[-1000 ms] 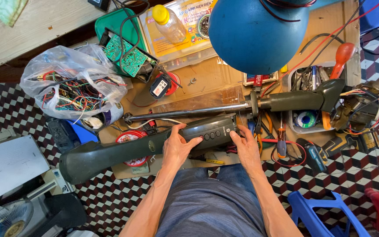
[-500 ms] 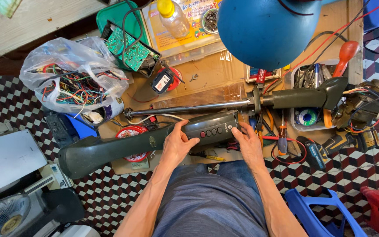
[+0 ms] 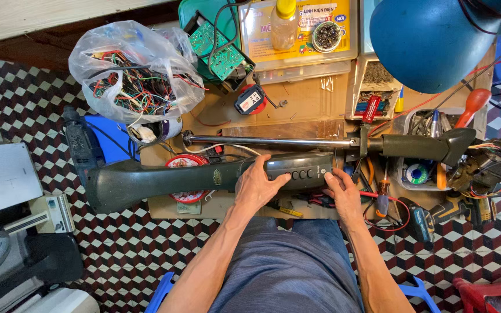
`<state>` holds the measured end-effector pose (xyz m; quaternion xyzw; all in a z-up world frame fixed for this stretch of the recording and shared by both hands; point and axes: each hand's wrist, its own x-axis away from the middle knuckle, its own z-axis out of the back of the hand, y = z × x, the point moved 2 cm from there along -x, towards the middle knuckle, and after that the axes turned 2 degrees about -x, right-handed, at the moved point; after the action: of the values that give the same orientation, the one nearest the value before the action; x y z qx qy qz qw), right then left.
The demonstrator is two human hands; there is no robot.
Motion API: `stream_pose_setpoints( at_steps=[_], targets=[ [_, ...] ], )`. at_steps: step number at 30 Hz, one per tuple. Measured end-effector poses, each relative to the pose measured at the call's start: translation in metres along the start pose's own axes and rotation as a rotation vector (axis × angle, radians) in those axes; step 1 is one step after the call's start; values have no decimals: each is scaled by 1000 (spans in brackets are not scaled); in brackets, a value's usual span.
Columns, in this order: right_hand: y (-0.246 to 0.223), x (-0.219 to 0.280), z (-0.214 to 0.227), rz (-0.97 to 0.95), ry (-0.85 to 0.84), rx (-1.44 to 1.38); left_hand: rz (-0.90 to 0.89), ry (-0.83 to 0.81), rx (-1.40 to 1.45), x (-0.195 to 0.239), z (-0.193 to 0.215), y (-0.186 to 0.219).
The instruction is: The person uses a cordless drill to remove and reinstall screws on a long, dark gray electronic device with a control panel. They repeatedly open the casing, adjust internal wiring, and test the device by pressing buttons on the control panel.
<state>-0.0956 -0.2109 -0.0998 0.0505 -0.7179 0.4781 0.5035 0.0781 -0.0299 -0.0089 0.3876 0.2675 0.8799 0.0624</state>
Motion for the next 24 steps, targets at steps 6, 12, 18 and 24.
stream_pose_setpoints(
  at_steps=[6, 12, 18, 24],
  targets=[
    [-5, 6, -3, -5, 7, -12, -55, 144, -179, 5, -5, 18],
    [-3, 3, -3, 8, 15, -16, 27, 93, -214, 2, -2, 26],
    [-4, 4, -4, 24, 4, -22, 13, 117, -270, 3, -3, 31],
    [-12, 8, -6, 10, 29, 23, 17, 126, -299, 5, -5, 34]
  ],
)
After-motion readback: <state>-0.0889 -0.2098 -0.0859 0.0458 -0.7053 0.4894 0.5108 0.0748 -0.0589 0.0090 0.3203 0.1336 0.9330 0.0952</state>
